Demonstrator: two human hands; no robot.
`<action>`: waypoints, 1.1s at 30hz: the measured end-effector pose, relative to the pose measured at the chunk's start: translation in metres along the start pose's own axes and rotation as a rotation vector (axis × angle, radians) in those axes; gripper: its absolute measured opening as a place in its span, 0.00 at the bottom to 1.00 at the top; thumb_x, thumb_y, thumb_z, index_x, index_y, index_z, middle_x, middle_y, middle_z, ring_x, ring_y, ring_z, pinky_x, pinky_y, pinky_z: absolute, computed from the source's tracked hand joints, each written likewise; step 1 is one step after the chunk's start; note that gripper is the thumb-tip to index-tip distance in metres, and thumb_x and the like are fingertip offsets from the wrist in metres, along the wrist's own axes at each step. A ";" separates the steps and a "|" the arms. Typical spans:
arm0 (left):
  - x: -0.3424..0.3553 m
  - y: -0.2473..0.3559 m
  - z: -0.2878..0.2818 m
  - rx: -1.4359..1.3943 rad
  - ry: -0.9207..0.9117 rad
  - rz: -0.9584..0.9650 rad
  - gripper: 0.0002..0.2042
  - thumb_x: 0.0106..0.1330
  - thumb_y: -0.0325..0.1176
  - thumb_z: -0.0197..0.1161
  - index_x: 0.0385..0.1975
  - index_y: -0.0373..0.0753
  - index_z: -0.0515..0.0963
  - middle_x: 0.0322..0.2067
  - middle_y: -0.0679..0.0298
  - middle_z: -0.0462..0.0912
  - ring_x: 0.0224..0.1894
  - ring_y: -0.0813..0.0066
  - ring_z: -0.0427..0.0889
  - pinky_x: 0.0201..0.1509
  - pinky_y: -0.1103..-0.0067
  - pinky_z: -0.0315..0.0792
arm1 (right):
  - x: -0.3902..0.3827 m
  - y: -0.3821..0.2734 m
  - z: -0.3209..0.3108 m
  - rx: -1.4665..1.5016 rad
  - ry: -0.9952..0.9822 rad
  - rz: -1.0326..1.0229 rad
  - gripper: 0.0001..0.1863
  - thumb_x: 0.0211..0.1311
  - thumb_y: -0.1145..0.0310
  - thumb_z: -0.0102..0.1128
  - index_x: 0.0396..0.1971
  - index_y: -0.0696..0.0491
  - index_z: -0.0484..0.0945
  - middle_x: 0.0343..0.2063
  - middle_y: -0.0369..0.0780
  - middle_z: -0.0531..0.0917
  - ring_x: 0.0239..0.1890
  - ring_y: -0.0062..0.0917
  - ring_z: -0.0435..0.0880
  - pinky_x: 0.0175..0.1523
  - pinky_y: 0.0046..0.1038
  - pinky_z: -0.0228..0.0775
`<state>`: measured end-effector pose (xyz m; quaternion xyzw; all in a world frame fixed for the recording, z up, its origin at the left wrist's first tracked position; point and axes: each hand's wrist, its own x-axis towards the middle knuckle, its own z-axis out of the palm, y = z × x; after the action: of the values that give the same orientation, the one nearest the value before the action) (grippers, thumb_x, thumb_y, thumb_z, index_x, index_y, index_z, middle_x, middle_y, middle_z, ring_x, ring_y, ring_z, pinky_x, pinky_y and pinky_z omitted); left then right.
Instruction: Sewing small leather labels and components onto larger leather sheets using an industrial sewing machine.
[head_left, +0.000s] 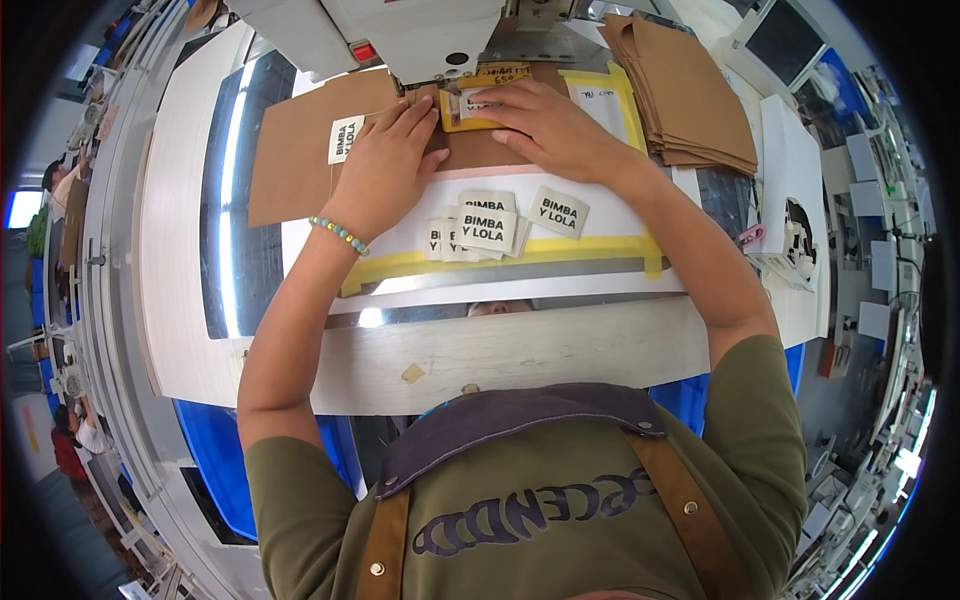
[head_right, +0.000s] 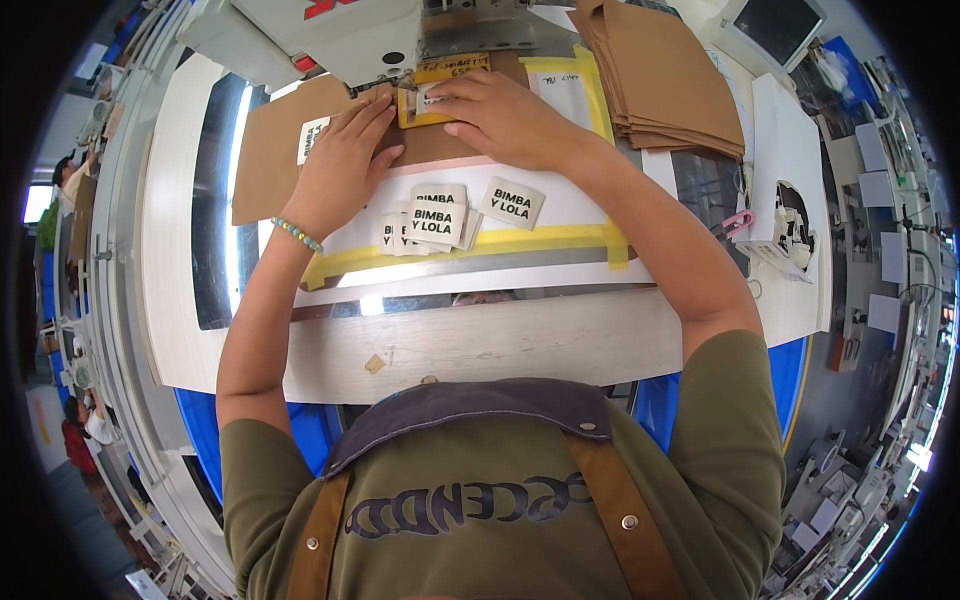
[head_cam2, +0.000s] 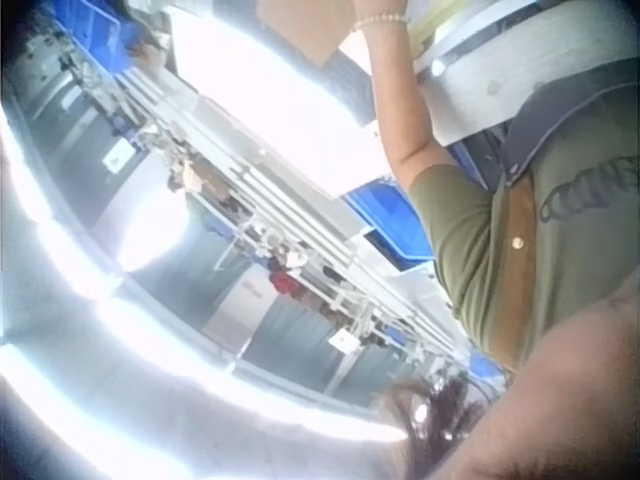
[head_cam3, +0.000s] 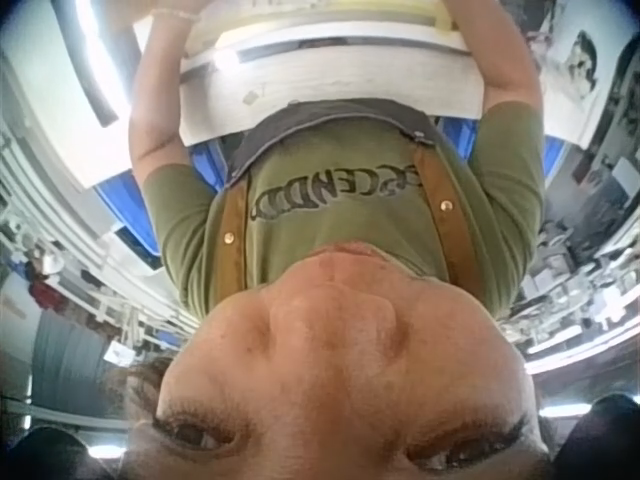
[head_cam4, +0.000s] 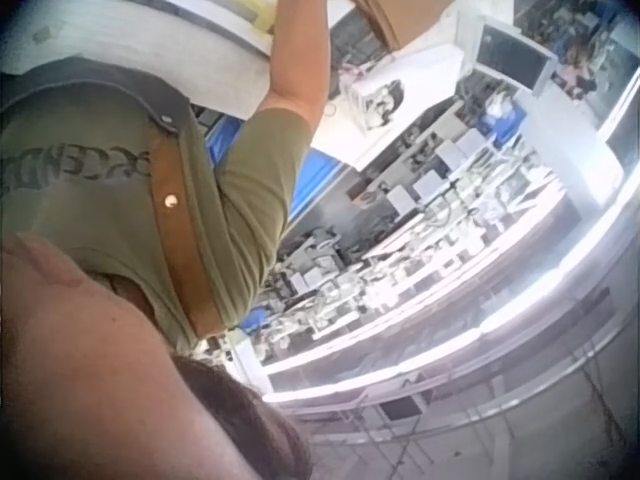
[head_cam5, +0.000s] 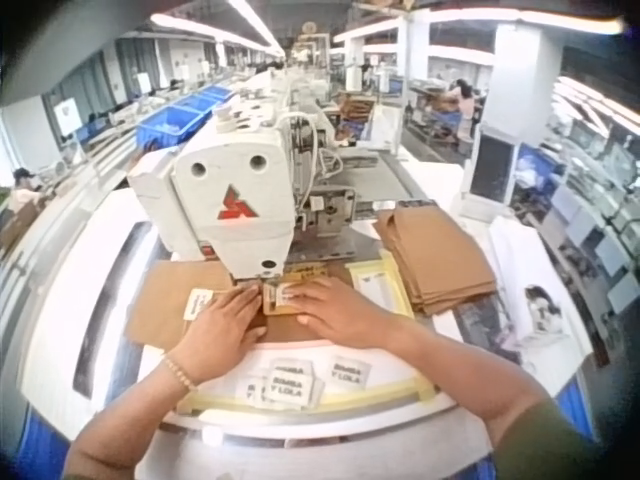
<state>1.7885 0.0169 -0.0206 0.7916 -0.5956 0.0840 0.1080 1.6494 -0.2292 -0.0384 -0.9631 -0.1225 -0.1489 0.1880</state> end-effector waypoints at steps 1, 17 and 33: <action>0.000 0.000 -0.001 0.001 -0.005 -0.012 0.25 0.76 0.39 0.64 0.67 0.32 0.76 0.71 0.55 0.76 0.75 0.54 0.71 0.77 0.64 0.68 | 0.000 0.000 0.000 0.004 -0.016 -0.001 0.20 0.80 0.63 0.56 0.65 0.52 0.81 0.70 0.39 0.78 0.72 0.37 0.71 0.77 0.39 0.64; 0.000 -0.009 -0.004 -0.054 0.029 0.032 0.25 0.76 0.38 0.64 0.67 0.31 0.76 0.70 0.54 0.77 0.75 0.55 0.70 0.78 0.63 0.67 | 0.007 0.009 0.000 0.013 0.000 -0.005 0.20 0.79 0.62 0.58 0.65 0.53 0.81 0.70 0.39 0.78 0.72 0.39 0.72 0.77 0.40 0.65; -0.011 -0.036 -0.008 -0.103 -0.022 -0.064 0.25 0.76 0.40 0.66 0.67 0.32 0.77 0.72 0.52 0.75 0.75 0.48 0.70 0.77 0.60 0.67 | 0.004 0.010 -0.020 0.111 -0.084 0.185 0.23 0.80 0.57 0.58 0.65 0.54 0.81 0.72 0.40 0.76 0.77 0.36 0.69 0.80 0.39 0.62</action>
<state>1.8200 0.0383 -0.0185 0.8045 -0.5746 0.0411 0.1445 1.6514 -0.2452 -0.0220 -0.9637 -0.0488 -0.0836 0.2487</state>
